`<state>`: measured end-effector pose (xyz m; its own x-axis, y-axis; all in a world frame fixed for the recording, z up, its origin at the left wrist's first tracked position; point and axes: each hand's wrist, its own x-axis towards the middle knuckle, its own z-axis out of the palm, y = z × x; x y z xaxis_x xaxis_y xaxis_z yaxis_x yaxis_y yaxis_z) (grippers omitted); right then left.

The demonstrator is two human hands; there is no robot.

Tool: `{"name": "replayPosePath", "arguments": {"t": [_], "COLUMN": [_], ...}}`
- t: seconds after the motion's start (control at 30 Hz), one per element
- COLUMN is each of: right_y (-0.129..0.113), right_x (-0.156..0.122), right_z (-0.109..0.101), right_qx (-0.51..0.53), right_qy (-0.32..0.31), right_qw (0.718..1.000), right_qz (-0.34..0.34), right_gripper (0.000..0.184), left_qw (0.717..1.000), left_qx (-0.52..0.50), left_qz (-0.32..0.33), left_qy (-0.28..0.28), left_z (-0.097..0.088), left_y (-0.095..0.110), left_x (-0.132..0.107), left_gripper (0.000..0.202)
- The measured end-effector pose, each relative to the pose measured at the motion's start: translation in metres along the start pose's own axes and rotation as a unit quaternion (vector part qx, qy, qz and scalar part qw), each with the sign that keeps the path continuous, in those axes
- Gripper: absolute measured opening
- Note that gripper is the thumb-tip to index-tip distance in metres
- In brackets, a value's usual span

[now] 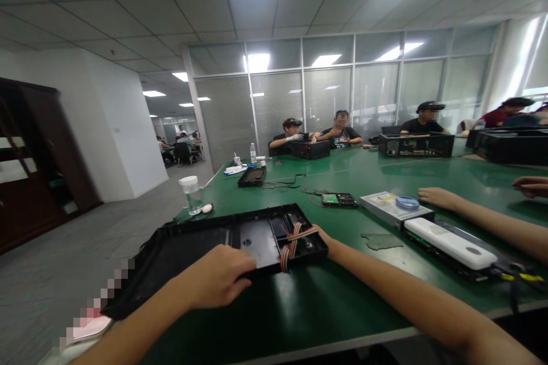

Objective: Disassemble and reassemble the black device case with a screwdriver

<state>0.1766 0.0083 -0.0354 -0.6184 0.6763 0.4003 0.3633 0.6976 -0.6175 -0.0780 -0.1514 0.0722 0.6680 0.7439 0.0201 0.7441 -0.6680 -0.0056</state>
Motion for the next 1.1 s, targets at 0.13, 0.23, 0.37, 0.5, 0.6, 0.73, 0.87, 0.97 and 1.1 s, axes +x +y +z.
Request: {"name": "replayPosePath", "arguments": {"t": [0.13,0.23,0.37,0.5,0.6,0.73,0.87,0.97,1.1], "right_y": [0.026,0.053,0.080,0.070,0.042,0.010,0.010,0.018,0.021], "right_x": [-0.019,-0.038,-0.050,-0.044,-0.037,-0.034,-0.037,-0.039,-0.038], "right_z": [-0.034,-0.065,-0.086,-0.072,-0.050,-0.027,-0.024,-0.031,-0.036], "right_qx": [-0.220,-0.357,-0.323,-0.183,-0.148,-0.234,-0.328,-0.362,-0.342], "right_qy": [0.013,0.028,0.081,0.096,0.042,-0.018,-0.046,-0.056,-0.035], "right_qw": [0.975,0.934,0.940,0.969,0.981,0.972,0.941,0.925,0.931], "right_qz": [-0.011,0.019,0.078,0.135,0.118,0.027,0.066,0.095,0.124], "right_gripper": [0.050,0.060,0.041,0.043,0.053,0.039,0.043,0.046,0.048], "left_qw": [0.999,0.999,0.997,0.996,0.999,0.996,0.999,0.997,0.998], "left_qx": [-0.031,-0.047,-0.046,-0.057,-0.033,0.010,0.000,0.000,0.038], "left_qz": [0.002,0.004,0.007,-0.010,-0.029,-0.055,-0.047,-0.067,-0.007], "left_qy": [-0.013,-0.027,-0.057,-0.067,0.031,0.069,-0.004,-0.025,0.042], "left_z": [0.030,0.049,0.060,0.050,0.044,0.059,0.076,0.075,0.068], "left_y": [0.014,0.015,0.009,-0.014,-0.046,-0.093,-0.121,-0.123,-0.108], "left_x": [-0.020,-0.024,-0.016,0.007,0.033,0.064,0.075,0.074,0.075], "left_gripper": [0.005,0.005,0.010,0.025,0.034,0.042,0.026,0.026,0.046]}}
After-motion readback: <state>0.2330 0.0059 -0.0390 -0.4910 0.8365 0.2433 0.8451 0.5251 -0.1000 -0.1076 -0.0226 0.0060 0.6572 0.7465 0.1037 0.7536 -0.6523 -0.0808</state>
